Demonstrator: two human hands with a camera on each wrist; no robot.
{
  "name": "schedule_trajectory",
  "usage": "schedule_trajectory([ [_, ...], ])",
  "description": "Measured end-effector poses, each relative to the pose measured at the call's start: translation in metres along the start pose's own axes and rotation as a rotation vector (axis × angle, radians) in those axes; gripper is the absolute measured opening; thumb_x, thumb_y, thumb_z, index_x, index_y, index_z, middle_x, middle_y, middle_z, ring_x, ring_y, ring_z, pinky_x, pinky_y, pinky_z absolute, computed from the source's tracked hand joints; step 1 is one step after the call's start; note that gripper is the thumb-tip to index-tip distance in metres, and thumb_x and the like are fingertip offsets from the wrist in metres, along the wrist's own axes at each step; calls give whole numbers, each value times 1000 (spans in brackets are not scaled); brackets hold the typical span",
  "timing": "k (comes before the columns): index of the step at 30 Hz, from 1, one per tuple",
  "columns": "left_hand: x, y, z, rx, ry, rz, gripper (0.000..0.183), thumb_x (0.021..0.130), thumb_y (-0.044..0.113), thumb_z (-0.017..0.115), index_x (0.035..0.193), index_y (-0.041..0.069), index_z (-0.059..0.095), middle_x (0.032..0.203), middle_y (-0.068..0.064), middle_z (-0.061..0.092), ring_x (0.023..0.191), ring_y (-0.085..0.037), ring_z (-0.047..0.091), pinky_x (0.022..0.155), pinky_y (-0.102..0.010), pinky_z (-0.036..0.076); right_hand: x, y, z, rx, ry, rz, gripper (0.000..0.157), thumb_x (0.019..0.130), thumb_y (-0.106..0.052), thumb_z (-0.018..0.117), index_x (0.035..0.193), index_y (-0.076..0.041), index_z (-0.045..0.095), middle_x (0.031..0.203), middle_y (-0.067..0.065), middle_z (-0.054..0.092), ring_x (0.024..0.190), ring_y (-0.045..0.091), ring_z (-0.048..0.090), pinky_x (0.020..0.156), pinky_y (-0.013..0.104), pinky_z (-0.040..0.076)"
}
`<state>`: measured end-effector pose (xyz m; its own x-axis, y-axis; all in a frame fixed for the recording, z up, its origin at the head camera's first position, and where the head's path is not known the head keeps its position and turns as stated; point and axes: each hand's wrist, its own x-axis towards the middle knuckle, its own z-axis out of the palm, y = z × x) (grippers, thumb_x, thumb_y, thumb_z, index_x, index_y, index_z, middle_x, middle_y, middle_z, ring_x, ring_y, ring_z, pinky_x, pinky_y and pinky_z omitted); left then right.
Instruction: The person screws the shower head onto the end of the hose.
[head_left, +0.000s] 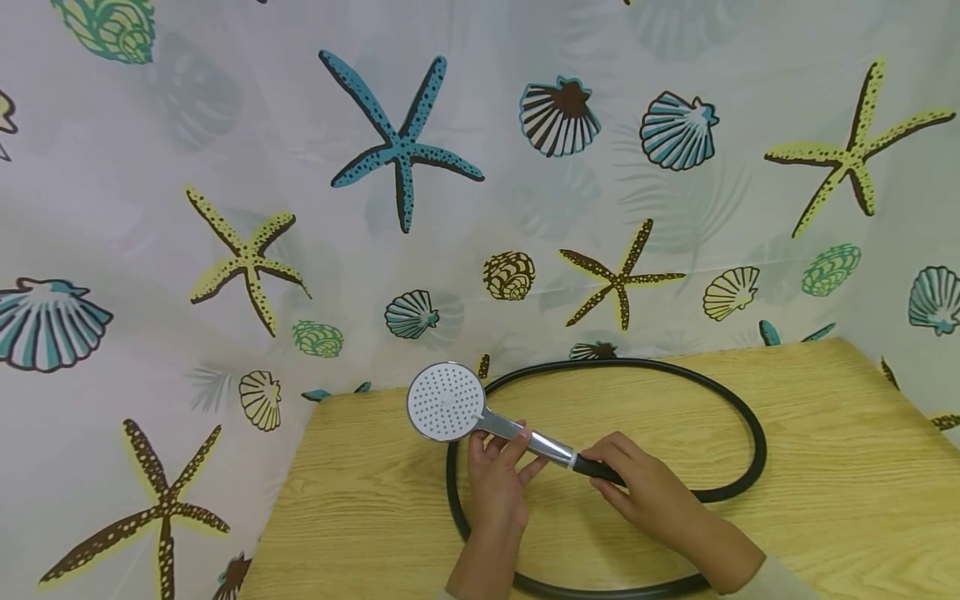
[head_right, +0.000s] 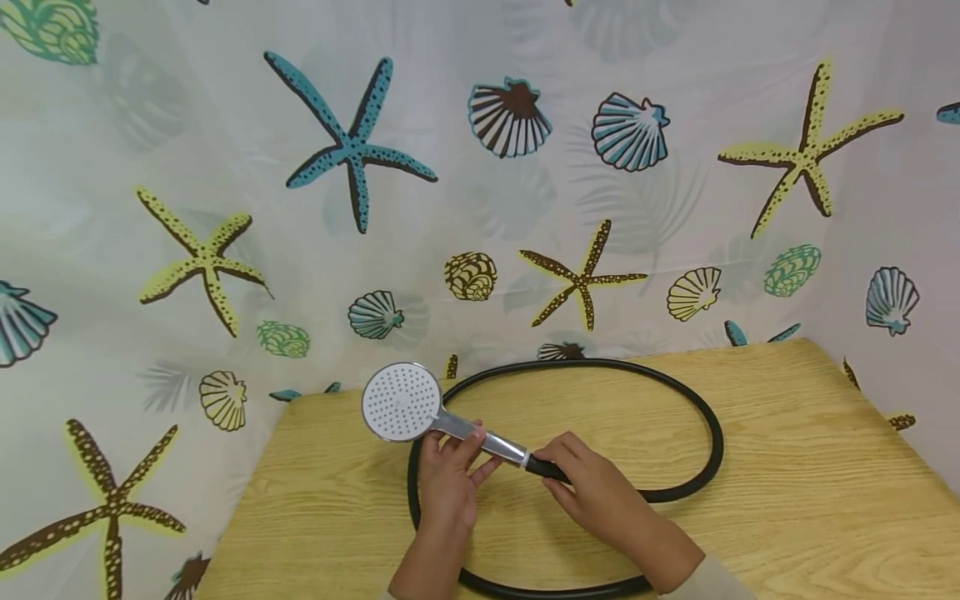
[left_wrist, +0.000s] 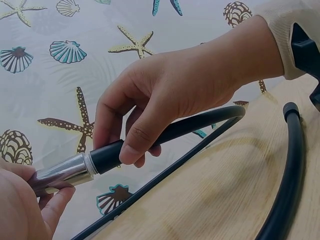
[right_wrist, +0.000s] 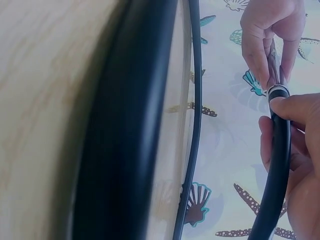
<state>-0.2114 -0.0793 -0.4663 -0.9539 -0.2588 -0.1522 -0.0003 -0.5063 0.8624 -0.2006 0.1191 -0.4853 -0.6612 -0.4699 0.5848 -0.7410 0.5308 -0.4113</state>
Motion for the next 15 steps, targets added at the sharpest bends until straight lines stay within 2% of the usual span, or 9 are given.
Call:
schedule_trajectory([
  [15, 2, -1, 0, 4, 25, -21, 50, 86, 5, 71, 127, 9, 42, 116, -12, 59, 102, -19, 67, 80, -45, 62, -2, 1, 2, -5, -18, 30, 38, 84, -8, 74, 119, -13, 60, 109, -6, 63, 93, 4, 64, 77, 21, 60],
])
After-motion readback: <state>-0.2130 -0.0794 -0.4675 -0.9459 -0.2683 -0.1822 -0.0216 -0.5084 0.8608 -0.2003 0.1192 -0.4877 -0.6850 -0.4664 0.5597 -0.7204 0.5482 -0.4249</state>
